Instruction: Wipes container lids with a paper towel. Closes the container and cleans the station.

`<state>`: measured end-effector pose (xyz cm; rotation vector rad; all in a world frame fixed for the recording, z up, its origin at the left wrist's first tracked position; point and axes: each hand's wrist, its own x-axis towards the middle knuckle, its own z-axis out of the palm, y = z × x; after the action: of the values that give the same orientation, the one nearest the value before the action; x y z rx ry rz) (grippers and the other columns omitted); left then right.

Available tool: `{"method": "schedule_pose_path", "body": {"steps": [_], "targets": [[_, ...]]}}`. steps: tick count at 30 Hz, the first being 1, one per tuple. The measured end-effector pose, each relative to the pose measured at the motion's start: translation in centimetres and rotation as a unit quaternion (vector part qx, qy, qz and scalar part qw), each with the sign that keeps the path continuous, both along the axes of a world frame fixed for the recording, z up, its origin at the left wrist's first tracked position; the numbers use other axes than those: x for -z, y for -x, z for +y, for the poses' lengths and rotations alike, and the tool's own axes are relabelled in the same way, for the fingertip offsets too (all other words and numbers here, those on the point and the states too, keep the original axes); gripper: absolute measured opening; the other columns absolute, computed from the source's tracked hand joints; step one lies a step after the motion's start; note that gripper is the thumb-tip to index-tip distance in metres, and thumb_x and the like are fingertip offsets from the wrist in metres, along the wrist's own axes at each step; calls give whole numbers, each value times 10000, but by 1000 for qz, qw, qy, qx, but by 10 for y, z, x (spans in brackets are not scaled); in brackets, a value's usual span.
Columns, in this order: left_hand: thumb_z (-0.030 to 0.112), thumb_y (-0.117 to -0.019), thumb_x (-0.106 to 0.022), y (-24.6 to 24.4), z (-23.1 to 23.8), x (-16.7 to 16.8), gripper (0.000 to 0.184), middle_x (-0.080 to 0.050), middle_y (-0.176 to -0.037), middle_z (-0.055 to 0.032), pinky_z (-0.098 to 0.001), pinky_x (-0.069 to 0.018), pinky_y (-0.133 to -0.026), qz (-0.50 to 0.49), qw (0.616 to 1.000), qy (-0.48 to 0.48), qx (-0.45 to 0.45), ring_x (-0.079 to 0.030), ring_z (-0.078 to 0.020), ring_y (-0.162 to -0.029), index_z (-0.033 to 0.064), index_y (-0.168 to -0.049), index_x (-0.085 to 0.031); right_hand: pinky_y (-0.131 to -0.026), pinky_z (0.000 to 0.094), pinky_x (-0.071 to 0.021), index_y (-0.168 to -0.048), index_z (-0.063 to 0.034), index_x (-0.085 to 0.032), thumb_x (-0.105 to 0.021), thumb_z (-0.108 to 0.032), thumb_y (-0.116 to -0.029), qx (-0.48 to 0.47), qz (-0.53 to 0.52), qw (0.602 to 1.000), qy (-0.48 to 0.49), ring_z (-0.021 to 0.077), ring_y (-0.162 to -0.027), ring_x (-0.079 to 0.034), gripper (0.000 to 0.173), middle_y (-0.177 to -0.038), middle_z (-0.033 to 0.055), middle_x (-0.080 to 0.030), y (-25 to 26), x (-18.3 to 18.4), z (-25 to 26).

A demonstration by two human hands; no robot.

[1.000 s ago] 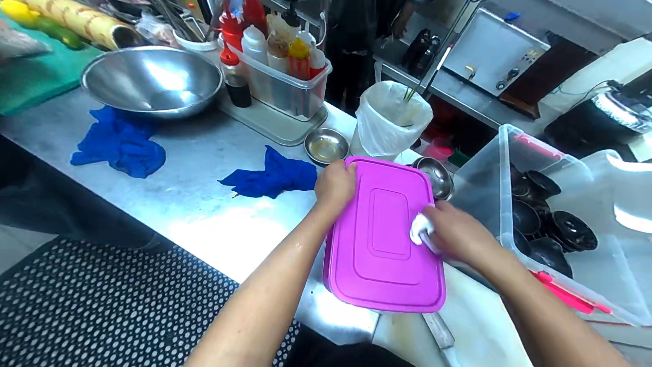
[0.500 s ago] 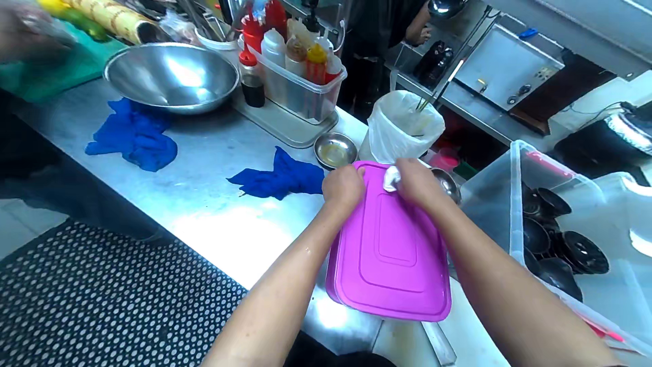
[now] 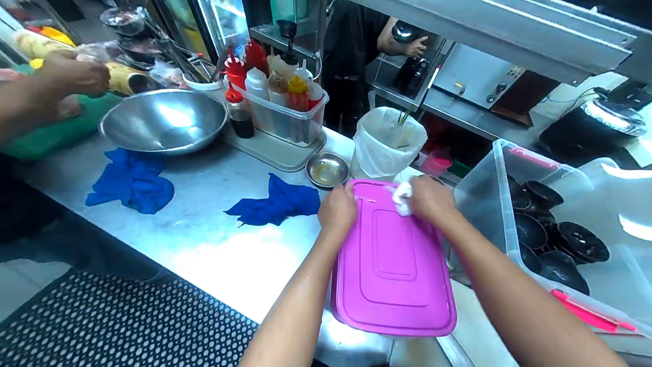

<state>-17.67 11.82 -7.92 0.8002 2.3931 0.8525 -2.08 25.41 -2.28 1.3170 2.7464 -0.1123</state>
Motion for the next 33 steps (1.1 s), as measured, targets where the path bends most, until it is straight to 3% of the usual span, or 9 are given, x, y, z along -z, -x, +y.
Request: {"method": "schedule_pose_path", "body": {"steps": [6, 11, 16, 19, 22, 25, 27, 30, 33], "targets": [[449, -1119, -232, 0, 6, 2, 618, -694, -1137, -218, -626, -500, -945, 4, 998, -52, 19, -656, -389, -1133, 27, -1168, -681, -824, 697, -517, -1179, 16, -673, -723, -190, -887, 79, -18, 997, -9, 509, -1096, -627, 360, -1234, 300, -619, -12, -2, -8], [455, -1120, -224, 4, 6, 7, 656, -697, -1064, -226, -623, -489, -934, -29, 994, -103, -11, -662, -382, -1076, 1, -1100, -696, -829, 670, -526, -1200, -23, -677, -711, -149, -887, 30, 49, 998, 7, 485, -1083, -634, 339, -1200, 275, -632, 24, 3, -21], [461, -1117, -257, 8, 9, 15, 620, -690, -1094, -208, -608, -480, -951, -84, 983, -162, -19, -650, -351, -1091, 14, -1130, -687, -930, 607, -533, -1232, -34, -644, -703, -200, -935, -55, 158, 980, 105, 384, -1116, -648, 346, -1162, 199, -664, 63, 13, -38], [424, -1119, -317, 12, 12, 29, 547, -686, -1166, -188, -559, -474, -1021, -131, 967, -216, -17, -639, -306, -1148, 19, -1188, -679, -988, 578, -527, -1329, -44, -604, -696, -121, -916, -92, 255, 946, 177, 327, -1134, -664, 429, -1200, 179, -684, 68, 23, -40], [418, -1110, -373, 14, 13, 36, 511, -689, -1056, -165, -504, -516, -946, -172, 948, -268, -18, -659, -257, -1021, 10, -1119, -679, -1017, 502, -529, -1390, -91, -582, -683, -119, -940, -116, 299, 905, 279, 238, -1161, -653, 461, -1261, 129, -673, 60, 24, -32], [490, -1047, -509, 13, 9, 36, 483, -680, -1032, -136, -487, -541, -887, -193, 941, -278, 3, -656, -246, -974, 47, -1159, -665, -880, 444, -595, -1297, -128, -650, -688, -80, -938, -54, 351, 863, 360, 194, -1005, -697, 364, -1145, 88, -712, 44, 17, -36], [585, -953, -613, 14, -2, 30, 565, -651, -1237, -128, -562, -483, -1012, -193, 947, -258, 16, -591, -299, -1191, 118, -1266, -668, -773, 421, -607, -1294, -138, -649, -675, -65, -938, -13, 389, 828, 403, 205, -911, -700, 365, -1102, 95, -714, 28, 8, -42], [600, -911, -677, 0, -27, -2, 578, -539, -1441, -85, -629, -423, -1033, -165, 953, -253, 32, -456, -344, -1356, 231, -1354, -633, -591, 365, -569, -1315, -202, -634, -624, -74, -924, -11, 456, 771, 444, 196, -728, -676, 412, -1016, 98, -719, -3, 6, -55], [515, -941, -681, -10, -37, -19, 442, -611, -1345, 5, -507, -517, -951, -173, 932, -315, 53, -565, -229, -1240, 244, -1289, -665, -644, 346, -591, -1341, -189, -616, -616, -82, -953, -2, 489, 716, 498, 168, -790, -679, 402, -1059, 88, -707, -20, -10, -66]]}}
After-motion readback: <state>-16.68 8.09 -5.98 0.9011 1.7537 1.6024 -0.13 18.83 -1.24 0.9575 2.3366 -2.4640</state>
